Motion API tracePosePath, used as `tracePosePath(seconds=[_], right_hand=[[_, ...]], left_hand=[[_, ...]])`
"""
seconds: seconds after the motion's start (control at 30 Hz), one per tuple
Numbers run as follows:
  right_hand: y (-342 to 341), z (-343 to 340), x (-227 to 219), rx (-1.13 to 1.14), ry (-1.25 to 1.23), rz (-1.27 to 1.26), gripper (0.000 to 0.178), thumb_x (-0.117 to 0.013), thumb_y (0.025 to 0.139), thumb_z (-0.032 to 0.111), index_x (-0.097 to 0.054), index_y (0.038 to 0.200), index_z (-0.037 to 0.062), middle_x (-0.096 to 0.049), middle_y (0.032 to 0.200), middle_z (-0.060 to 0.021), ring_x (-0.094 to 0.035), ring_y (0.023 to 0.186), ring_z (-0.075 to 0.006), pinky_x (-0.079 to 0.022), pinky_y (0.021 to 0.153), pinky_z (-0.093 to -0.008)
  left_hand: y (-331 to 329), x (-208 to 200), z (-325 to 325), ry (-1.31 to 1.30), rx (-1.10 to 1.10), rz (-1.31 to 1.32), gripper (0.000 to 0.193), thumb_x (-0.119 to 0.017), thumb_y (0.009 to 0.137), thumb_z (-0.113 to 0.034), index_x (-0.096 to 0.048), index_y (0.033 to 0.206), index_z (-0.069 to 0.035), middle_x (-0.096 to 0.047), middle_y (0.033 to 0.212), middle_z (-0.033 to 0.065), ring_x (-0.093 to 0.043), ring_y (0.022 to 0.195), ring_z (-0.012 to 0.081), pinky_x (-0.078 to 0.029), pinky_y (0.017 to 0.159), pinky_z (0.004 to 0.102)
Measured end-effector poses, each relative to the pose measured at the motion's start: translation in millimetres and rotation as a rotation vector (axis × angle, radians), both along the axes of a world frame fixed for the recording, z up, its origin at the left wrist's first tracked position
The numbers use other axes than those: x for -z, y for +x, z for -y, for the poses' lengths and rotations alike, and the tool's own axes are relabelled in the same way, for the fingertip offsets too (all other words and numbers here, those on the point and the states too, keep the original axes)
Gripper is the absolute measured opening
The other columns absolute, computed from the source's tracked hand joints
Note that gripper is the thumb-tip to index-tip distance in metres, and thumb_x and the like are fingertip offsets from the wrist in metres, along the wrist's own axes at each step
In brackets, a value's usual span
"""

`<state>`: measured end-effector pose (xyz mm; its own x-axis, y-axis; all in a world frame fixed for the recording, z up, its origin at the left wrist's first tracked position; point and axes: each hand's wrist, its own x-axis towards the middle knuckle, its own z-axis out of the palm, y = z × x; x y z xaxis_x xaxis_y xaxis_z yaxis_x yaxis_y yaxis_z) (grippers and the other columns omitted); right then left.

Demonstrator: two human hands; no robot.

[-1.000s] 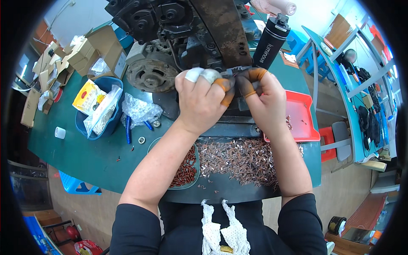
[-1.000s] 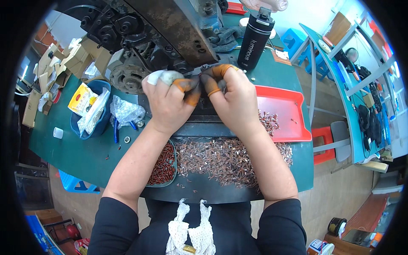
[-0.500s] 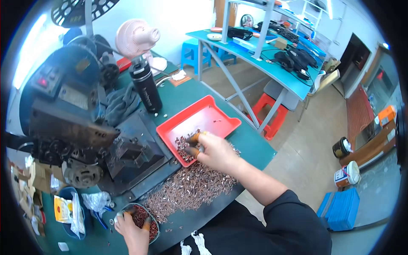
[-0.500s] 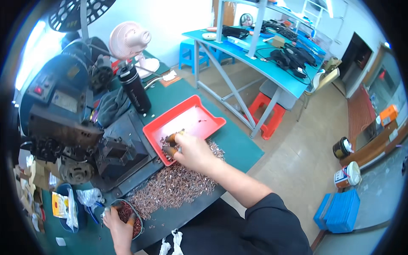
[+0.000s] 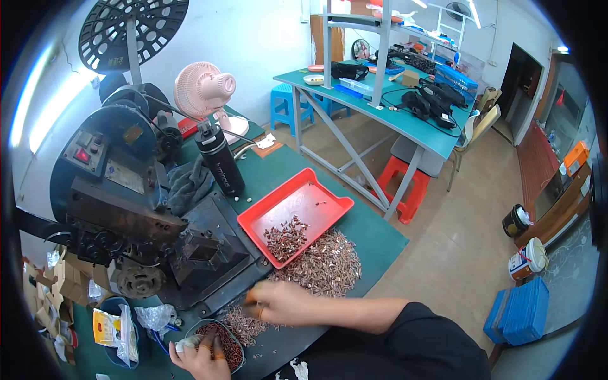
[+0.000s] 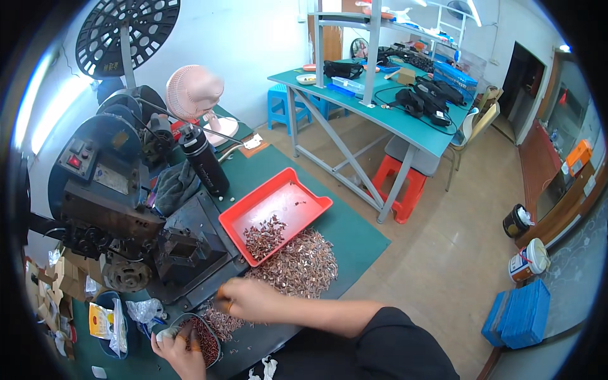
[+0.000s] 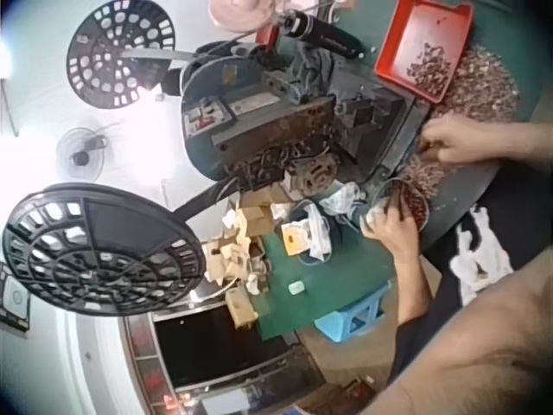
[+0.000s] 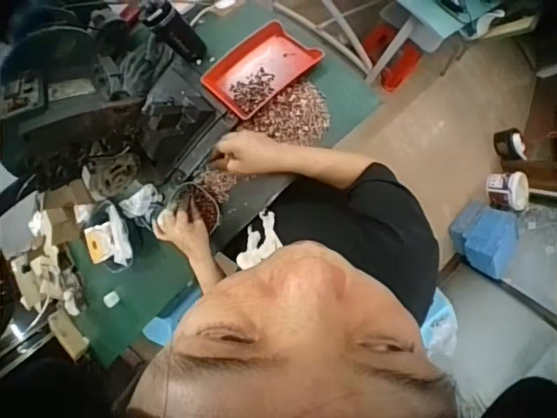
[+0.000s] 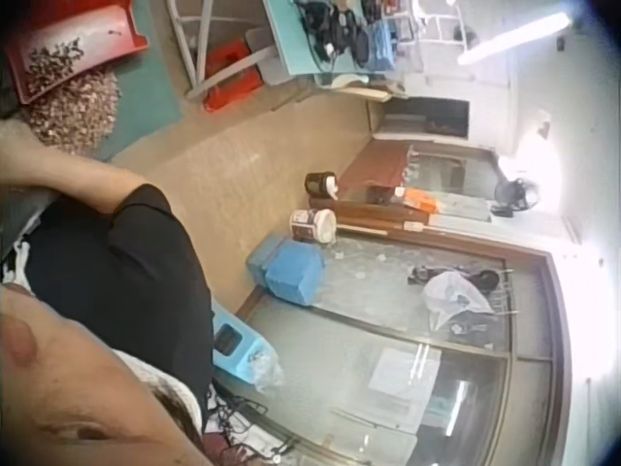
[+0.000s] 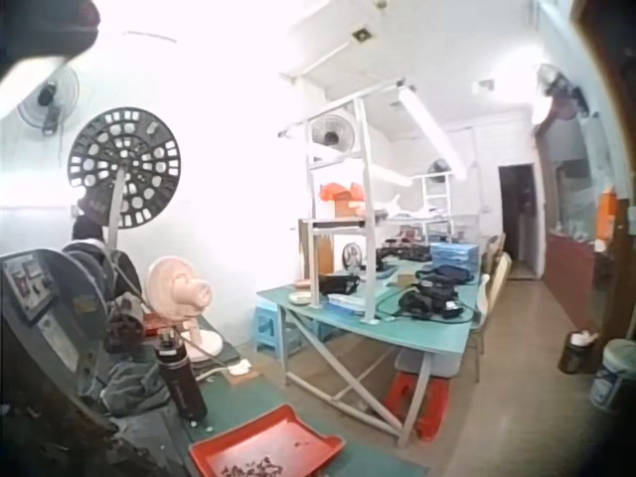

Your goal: The person repeatedly joins small pins with wire pieces and crimps them together using a tabletop press machine.

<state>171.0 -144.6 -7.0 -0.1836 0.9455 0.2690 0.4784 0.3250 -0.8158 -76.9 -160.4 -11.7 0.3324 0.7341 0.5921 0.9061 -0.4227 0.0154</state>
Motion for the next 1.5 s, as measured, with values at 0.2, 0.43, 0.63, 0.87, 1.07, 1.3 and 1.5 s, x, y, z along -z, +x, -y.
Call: tracePosePath(seconds=[0.2, 0.43, 0.63, 0.87, 1.07, 1.3, 1.5], right_hand=[[-39, 10, 19, -0.289, -0.359, -0.384, 0.027, -0.069, 0.088, 0.026, -0.067, 0.102, 0.0030, -0.069, 0.082, -0.0118, -0.066, 0.076, -0.0161, -0.051, 0.070, -0.0325], [-21, 7, 0, -0.048, -0.606, -0.558, 0.010, -0.071, 0.086, 0.012, -0.071, 0.091, 0.0036, -0.067, 0.075, 0.0013, -0.058, 0.068, -0.0036, -0.046, 0.060, -0.0211], [-15, 4, 18, -0.229, -0.559, -0.706, 0.013, -0.072, 0.088, 0.014, -0.069, 0.092, 0.0016, -0.067, 0.078, -0.0008, -0.059, 0.068, -0.0053, -0.046, 0.060, -0.0206], [-9, 7, 17, -0.420, -0.736, -0.803, 0.014, -0.073, 0.087, 0.015, -0.067, 0.089, 0.0020, -0.066, 0.077, -0.0010, -0.060, 0.067, -0.0058, -0.049, 0.061, -0.0222], [-4, 13, 18, -0.350, -0.744, -0.785, 0.015, -0.069, 0.092, 0.017, -0.066, 0.092, 0.0021, -0.065, 0.076, 0.0001, -0.057, 0.065, -0.0044, -0.046, 0.059, -0.0209], [-5, 14, 8, -0.250, -0.670, -0.536, 0.019, -0.058, 0.099, 0.020, -0.062, 0.097, 0.0015, -0.060, 0.076, 0.0019, -0.054, 0.065, -0.0037, -0.045, 0.059, -0.0205], [0, 13, 10, -0.261, -0.704, -0.647, 0.020, -0.056, 0.100, 0.024, -0.061, 0.096, 0.0048, -0.058, 0.071, 0.0041, -0.048, 0.057, -0.0003, -0.031, 0.050, -0.0167]], left_hand=[[23, -19, 17, 0.043, 0.177, 0.101, 0.021, -0.076, 0.079, -0.023, -0.072, 0.099, -0.017, -0.065, 0.095, 0.0034, -0.059, 0.094, 0.0239, -0.033, 0.101, 0.0474], [46, -10, 8, -0.023, 0.243, 0.270, 0.025, -0.079, 0.067, -0.011, -0.072, 0.090, -0.011, -0.063, 0.094, 0.0052, -0.059, 0.092, 0.0260, -0.037, 0.100, 0.0508], [38, -10, 0, -0.233, 0.291, 0.481, 0.026, -0.081, 0.069, -0.013, -0.071, 0.093, -0.010, -0.058, 0.093, 0.0040, -0.055, 0.094, 0.0247, -0.040, 0.092, 0.0437], [30, -7, -1, -0.662, 0.489, 0.816, 0.027, -0.081, 0.073, -0.010, -0.071, 0.098, -0.008, -0.058, 0.100, 0.0033, -0.055, 0.098, 0.0205, -0.044, 0.088, 0.0317], [36, 1, 0, -0.593, 0.446, 0.788, 0.022, -0.081, 0.074, -0.014, -0.071, 0.094, -0.011, -0.063, 0.096, 0.0026, -0.056, 0.095, 0.0229, -0.041, 0.087, 0.0351], [41, -4, -4, -0.388, 0.407, 0.641, 0.027, -0.084, 0.069, -0.017, -0.072, 0.091, -0.010, -0.060, 0.095, 0.0034, -0.055, 0.093, 0.0231, -0.043, 0.084, 0.0336], [42, -4, -9, -0.435, 0.472, 0.632, 0.027, -0.084, 0.069, -0.018, -0.071, 0.091, -0.010, -0.061, 0.094, 0.0042, -0.055, 0.094, 0.0247, -0.043, 0.085, 0.0349]])
